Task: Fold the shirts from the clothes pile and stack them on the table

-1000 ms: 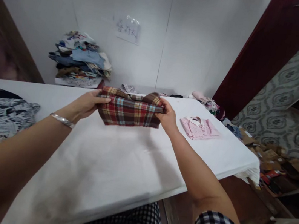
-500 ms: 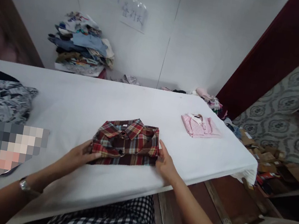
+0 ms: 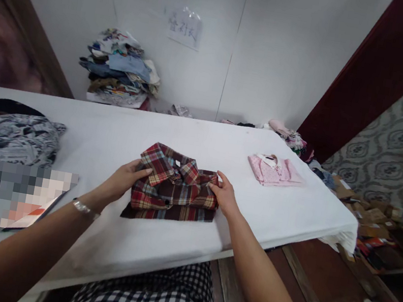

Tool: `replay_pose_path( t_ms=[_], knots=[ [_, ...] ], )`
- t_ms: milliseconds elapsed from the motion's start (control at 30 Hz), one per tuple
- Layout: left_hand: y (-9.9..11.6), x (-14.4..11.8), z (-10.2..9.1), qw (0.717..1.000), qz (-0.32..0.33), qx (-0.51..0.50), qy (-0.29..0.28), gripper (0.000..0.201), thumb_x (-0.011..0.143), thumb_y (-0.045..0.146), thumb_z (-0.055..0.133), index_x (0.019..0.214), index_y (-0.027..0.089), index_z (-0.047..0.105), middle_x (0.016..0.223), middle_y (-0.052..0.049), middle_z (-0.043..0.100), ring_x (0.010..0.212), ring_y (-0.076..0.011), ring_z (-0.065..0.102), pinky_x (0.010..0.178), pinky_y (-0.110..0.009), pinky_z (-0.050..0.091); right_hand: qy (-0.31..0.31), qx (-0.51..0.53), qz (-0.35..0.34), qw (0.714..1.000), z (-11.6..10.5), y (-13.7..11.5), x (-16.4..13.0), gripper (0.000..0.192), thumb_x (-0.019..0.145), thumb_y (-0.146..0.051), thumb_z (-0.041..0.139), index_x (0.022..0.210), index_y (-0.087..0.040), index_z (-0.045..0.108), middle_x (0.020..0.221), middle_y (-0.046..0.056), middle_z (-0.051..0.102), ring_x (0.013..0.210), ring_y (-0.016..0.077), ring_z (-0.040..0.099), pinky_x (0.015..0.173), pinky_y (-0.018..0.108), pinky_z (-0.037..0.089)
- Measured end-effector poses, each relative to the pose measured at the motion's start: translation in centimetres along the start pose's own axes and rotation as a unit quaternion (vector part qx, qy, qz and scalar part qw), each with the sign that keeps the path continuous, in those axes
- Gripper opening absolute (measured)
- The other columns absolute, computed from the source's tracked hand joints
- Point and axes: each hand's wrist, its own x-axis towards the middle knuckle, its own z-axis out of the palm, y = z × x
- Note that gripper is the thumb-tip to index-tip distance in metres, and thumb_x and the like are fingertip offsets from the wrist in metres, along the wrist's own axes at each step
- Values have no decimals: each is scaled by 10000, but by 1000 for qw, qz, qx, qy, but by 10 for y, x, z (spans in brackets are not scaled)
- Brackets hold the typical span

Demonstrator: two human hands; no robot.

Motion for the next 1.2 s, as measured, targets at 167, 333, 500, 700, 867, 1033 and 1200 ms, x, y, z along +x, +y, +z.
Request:
replay_pose_path(
  t_ms=[167, 333, 500, 700, 867, 1033, 1200],
  knots=[
    [-15, 4, -8, 984, -163, -52, -50, 425, 683, 434, 776, 969, 129, 696, 1003, -144, 753, 895, -265, 712, 799, -375, 580, 13, -170, -25, 985, -6, 20, -10, 554, 738, -248, 622, 1287, -240, 551, 967, 18, 730, 862, 193, 674, 799, 352, 545],
    [-13, -8, -7, 983, -142, -106, -51, 349, 788, 387, 681, 1012, 119, 693, 1049, -141, 745, 921, -241, 709, 811, -333, 578, 59, -354, -72, 931, -10, 8, -6, 511, 808, -337, 605, 1306, -233, 559, 1079, 73, 703, 999, 241, 646, 884, 378, 505],
    [-5, -17, 8, 988, -114, -100, -26, 347, 723, 210, 721, 1055, 127, 662, 999, -132, 754, 846, -233, 721, 807, -359, 583, 41, -444, -130, 885, 12, -20, 27, 499, 885, -488, 505, 1252, -166, 607, 1240, 133, 637, 1166, 263, 570, 994, 381, 426],
    [-4, -12, 8, 986, -77, -123, -84, 567, 647, 89, 685, 1201, 185, 605, 1061, -86, 741, 901, -224, 710, 824, -365, 577, 29, -413, -66, 908, 35, -25, 47, 291, 840, -339, 563, 1077, -220, 683, 925, 38, 728, 859, 202, 653, 766, 292, 470],
    [-14, -11, -1, 989, -130, -62, 20, 367, 711, 157, 663, 1078, 146, 649, 868, -78, 745, 756, -193, 702, 732, -333, 573, 89, -407, -84, 905, 20, -7, 33, 213, 828, -294, 543, 976, -246, 689, 798, 5, 700, 750, 185, 616, 697, 290, 446],
    [-25, -26, 1, 996, -63, -21, 66, 419, 739, 369, 702, 1102, 172, 629, 944, -72, 739, 847, -203, 694, 768, -337, 556, 81, -338, -132, 928, 15, 3, 33, 246, 835, -334, 536, 1006, -239, 684, 833, -3, 703, 791, 181, 620, 748, 290, 462],
    [-44, -26, -4, 987, 12, 117, 107, 385, 726, 308, 678, 1099, 222, 640, 989, -72, 735, 929, -240, 681, 796, -353, 531, 57, -398, -102, 910, 23, 2, 36, 223, 837, -285, 544, 1002, -250, 691, 843, 11, 706, 793, 191, 622, 755, 303, 457]
  ],
)
